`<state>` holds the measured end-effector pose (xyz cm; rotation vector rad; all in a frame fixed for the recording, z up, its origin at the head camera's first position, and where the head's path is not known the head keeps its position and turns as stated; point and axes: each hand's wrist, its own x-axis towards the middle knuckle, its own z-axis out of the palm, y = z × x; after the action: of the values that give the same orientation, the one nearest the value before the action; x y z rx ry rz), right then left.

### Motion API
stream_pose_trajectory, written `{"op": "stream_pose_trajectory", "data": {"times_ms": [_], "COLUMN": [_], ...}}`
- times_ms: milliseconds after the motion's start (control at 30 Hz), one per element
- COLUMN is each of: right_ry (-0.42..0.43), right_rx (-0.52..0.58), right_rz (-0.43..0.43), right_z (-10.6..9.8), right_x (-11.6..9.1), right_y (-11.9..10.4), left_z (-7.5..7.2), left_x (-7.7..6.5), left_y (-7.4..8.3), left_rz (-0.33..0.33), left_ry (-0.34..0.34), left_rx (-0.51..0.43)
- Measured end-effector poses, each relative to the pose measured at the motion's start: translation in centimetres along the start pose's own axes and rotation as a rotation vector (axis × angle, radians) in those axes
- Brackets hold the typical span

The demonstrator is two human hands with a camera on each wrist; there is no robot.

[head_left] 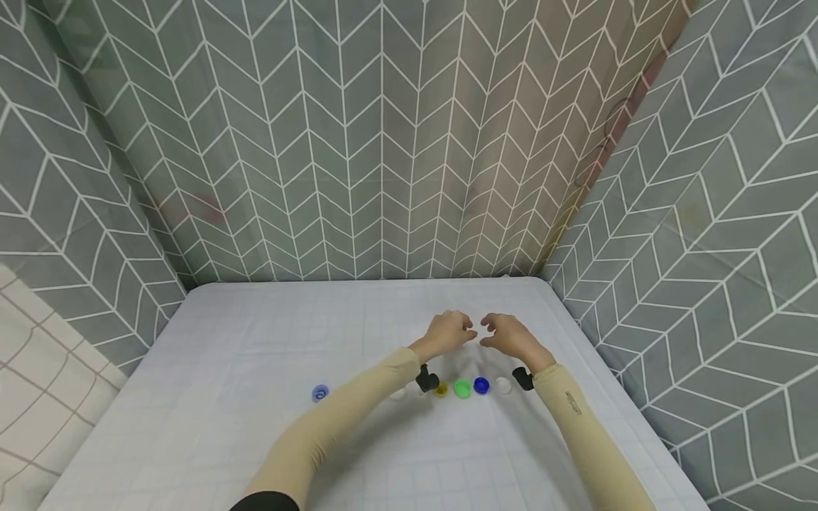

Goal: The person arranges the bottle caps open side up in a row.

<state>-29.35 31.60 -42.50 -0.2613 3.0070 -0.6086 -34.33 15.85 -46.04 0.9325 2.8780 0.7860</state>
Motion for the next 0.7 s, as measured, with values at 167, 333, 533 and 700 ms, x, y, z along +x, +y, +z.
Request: {"op": "stream_pose_trajectory", "data": {"times_ms": [167, 333, 533, 700], "right_ry": [0.018, -0.009, -0.054, -0.077], "right_rx": [0.063, 0.090, 0.118, 0.174], "right_rz": [0.023, 0.060, 0.120, 0.176], "right_z": [0.0, 0.2, 1.4, 2.3], "right_x": [1.6, 3.6, 5.8, 6.9], "right_y": [0.4, 0.5, 1.5, 2.4], "left_z": [-0.6, -1.1, -0.9, -0.4], "left_x": [1.1, 2.3, 3.3, 3.8], "left_y": [-1.6, -2.8, -4.3, -5.0], "left_rz": [-0.042, -0.129, -0.178, -0.169], "left_ry": [0.015, 0.003, -0.046, -0.066], "left_rx": [0.013, -0.003, -0.048, -0.104]}}
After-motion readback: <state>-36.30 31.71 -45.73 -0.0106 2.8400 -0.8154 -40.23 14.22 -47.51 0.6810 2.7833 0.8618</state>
